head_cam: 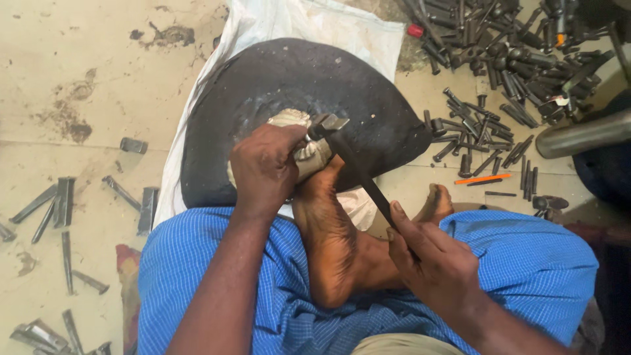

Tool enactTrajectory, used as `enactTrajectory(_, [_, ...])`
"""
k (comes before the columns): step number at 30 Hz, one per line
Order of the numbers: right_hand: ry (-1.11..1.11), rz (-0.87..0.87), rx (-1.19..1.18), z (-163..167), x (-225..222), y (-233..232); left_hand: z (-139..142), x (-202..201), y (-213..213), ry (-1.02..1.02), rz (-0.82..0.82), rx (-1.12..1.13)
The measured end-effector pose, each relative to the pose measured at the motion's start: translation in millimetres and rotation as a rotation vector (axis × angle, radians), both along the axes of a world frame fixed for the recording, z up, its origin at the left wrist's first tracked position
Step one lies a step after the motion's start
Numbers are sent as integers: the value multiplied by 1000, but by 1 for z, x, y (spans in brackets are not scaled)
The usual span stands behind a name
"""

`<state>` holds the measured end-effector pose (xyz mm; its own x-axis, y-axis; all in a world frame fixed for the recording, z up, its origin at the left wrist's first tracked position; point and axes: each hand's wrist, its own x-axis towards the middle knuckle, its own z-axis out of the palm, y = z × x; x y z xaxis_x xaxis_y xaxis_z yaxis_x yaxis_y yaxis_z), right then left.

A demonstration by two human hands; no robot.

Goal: The person sits on the floor and uses a hammer and chisel to shape a small metal object placed on a curved anvil. They repeatedly strike the chisel to refine the object's surface while holding it with their left hand.

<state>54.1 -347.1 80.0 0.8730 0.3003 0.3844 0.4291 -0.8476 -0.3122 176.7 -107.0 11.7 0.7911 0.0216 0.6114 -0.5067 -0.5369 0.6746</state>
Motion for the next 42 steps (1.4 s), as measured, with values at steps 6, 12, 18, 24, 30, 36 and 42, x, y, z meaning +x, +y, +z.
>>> enactTrajectory(6, [-12, -45, 60, -7, -6, 1, -1, 0, -1, -6, 17, 9])
enactTrajectory(12, [-51, -105, 200, -2, -15, -3, 1, 0, 1, 207, 114, -376])
enactTrajectory(18, [-43, -127, 193, 1, -12, -1, 4, 6, 4, 384, 53, -470])
enactTrajectory(24, [10, -167, 150, 11, -8, 1, 4, 10, 3, 409, 42, -408])
enactTrajectory(30, [-10, -141, 84, 22, 3, 0, 7, 13, 2, 471, 71, -365])
enactTrajectory(36, [37, -221, -49, 47, 18, -2, 9, 16, 3, 561, 73, -365])
enactTrajectory(42, [12, -73, 96, 84, 40, 2, 9, 17, 3, 585, 52, -405])
